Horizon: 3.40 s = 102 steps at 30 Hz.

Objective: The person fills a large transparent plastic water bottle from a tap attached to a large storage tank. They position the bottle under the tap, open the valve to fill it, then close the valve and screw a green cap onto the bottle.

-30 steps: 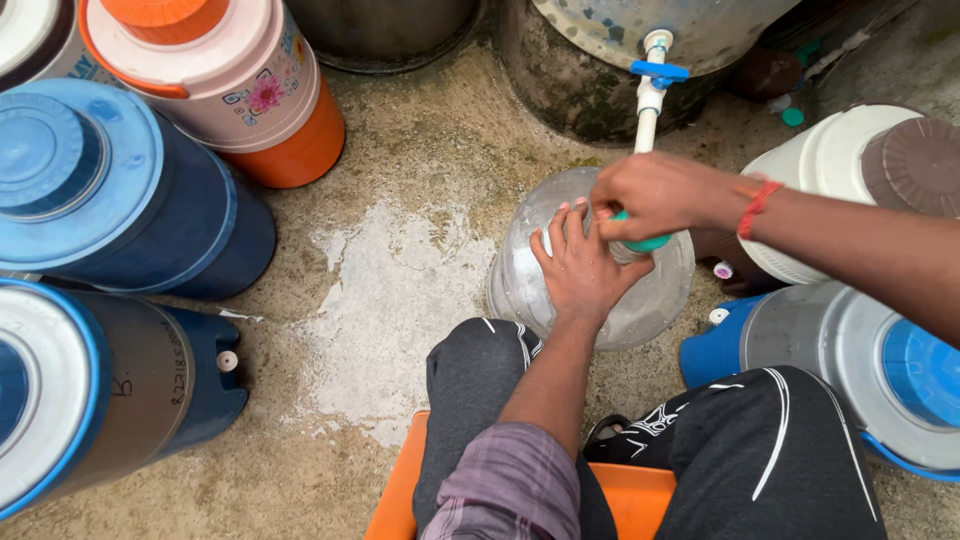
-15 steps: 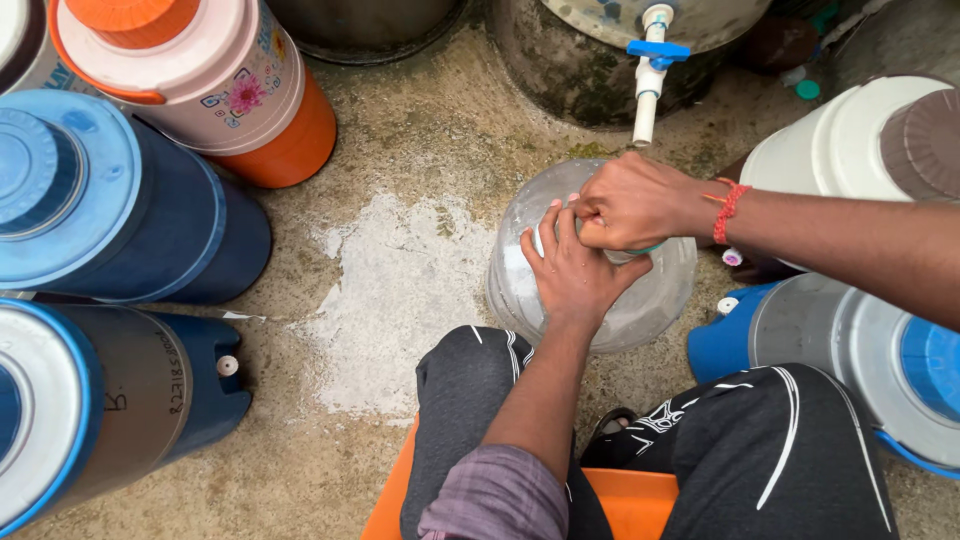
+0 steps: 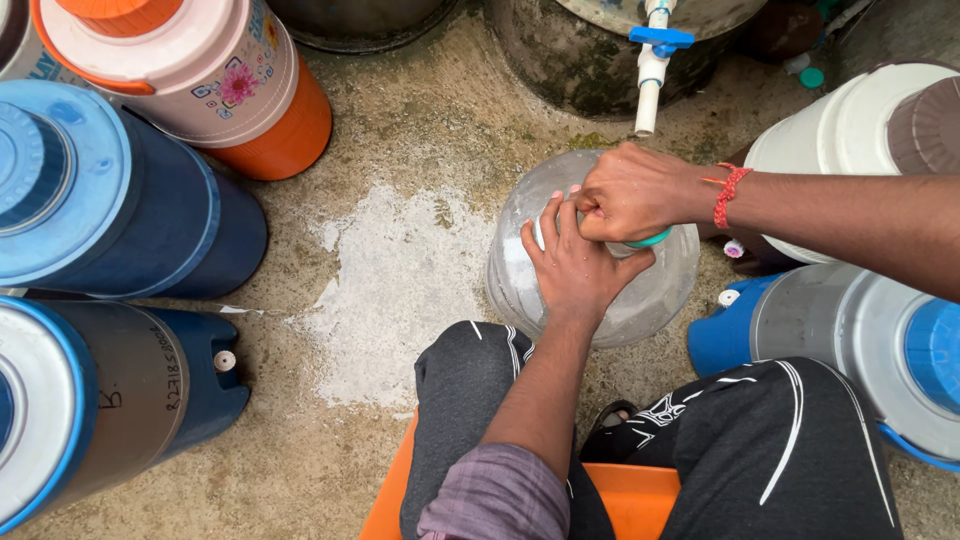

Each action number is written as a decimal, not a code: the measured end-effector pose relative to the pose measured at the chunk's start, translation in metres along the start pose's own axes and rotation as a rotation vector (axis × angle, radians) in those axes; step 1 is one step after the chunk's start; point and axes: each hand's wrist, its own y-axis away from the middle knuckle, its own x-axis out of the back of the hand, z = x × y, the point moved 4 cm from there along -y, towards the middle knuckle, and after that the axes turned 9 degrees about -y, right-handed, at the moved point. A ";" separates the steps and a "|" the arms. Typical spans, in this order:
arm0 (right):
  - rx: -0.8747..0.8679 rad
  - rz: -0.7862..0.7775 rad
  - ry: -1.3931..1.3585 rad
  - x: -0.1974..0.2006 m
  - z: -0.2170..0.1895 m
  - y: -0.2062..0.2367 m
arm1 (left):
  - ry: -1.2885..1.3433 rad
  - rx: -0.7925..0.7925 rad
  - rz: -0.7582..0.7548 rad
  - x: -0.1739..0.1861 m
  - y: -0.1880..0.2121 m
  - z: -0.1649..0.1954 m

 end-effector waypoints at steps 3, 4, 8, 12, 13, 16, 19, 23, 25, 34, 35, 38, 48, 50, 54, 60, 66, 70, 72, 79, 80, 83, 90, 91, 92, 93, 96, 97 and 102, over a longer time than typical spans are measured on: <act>-0.012 -0.018 0.016 -0.002 0.002 0.001 | 0.022 0.021 -0.042 -0.001 -0.001 0.000; 0.001 -0.006 0.006 -0.002 0.002 0.001 | 0.006 0.018 -0.050 0.000 -0.001 0.001; 0.014 -0.010 -0.005 0.000 0.000 -0.001 | -0.024 0.021 -0.071 0.001 -0.002 0.002; -0.017 0.057 0.047 0.008 -0.010 0.004 | -0.025 0.029 -0.118 0.003 -0.004 0.002; 0.037 0.191 0.037 0.014 -0.017 0.009 | -0.015 0.034 -0.127 0.003 -0.004 0.002; -0.042 0.408 0.090 0.019 -0.029 0.026 | 0.008 0.044 -0.123 0.004 -0.006 0.002; -0.164 0.556 0.130 0.015 -0.034 0.037 | 0.032 0.037 -0.047 0.006 -0.005 0.004; -0.295 0.688 0.107 0.004 -0.032 0.039 | 0.039 0.028 0.037 0.008 -0.002 0.004; -0.328 0.726 0.084 0.001 -0.028 0.038 | 0.021 0.020 0.042 0.008 -0.001 0.004; -0.450 0.620 -0.108 -0.007 -0.003 0.035 | 0.003 0.031 -0.010 0.009 -0.003 0.007; -0.441 0.608 -0.108 -0.008 -0.001 0.034 | 0.005 0.033 -0.013 0.009 -0.003 0.008; -0.509 0.521 -0.134 -0.010 0.006 0.032 | 0.005 0.037 -0.027 0.010 -0.002 0.008; -0.433 0.385 -0.102 -0.009 0.011 0.029 | -0.007 0.030 -0.054 0.008 -0.002 0.009; -0.448 0.374 -0.100 -0.009 0.011 0.030 | -0.008 0.030 -0.055 0.008 -0.002 0.009; -0.536 0.357 -0.189 -0.007 0.013 0.028 | -0.008 0.037 -0.082 0.006 -0.002 0.008; -0.484 0.545 -0.101 0.007 -0.003 0.033 | 0.000 0.035 -0.070 0.002 -0.004 0.008; -0.544 0.776 0.045 -0.001 -0.021 0.044 | 0.004 0.000 0.007 0.003 -0.004 0.008; -0.568 0.872 0.049 -0.005 -0.020 0.044 | -0.001 0.019 -0.022 0.003 -0.002 0.007; -0.585 0.852 0.009 -0.005 -0.017 0.045 | 0.010 0.015 -0.002 0.004 -0.001 0.008; -0.632 0.742 -0.125 -0.009 -0.003 0.041 | 0.005 0.016 0.047 0.008 0.000 0.010; -0.634 0.721 -0.119 -0.011 0.000 0.041 | 0.007 0.021 0.026 0.008 0.000 0.011; -0.492 0.707 -0.106 -0.013 0.006 0.040 | 0.015 0.021 0.023 0.007 0.000 0.011; -0.465 0.507 -0.034 -0.019 0.016 0.035 | 0.023 0.015 0.009 0.007 0.001 0.011; -0.464 0.462 -0.019 -0.020 0.017 0.034 | 0.021 0.015 0.005 0.007 0.001 0.010; -0.464 0.417 -0.003 -0.021 0.018 0.033 | 0.020 0.013 0.001 0.007 0.000 0.010; -0.410 0.425 0.041 -0.020 0.018 0.033 | 0.021 0.009 -0.003 0.007 0.000 0.010; -0.316 0.434 0.116 -0.021 0.018 0.034 | 0.011 0.020 -0.069 0.005 0.000 0.010; -0.329 0.427 0.105 -0.022 0.019 0.035 | 0.006 0.020 -0.069 0.005 0.000 0.011; -0.377 0.391 0.040 -0.007 0.007 0.034 | -0.003 0.003 -0.012 0.007 0.000 0.011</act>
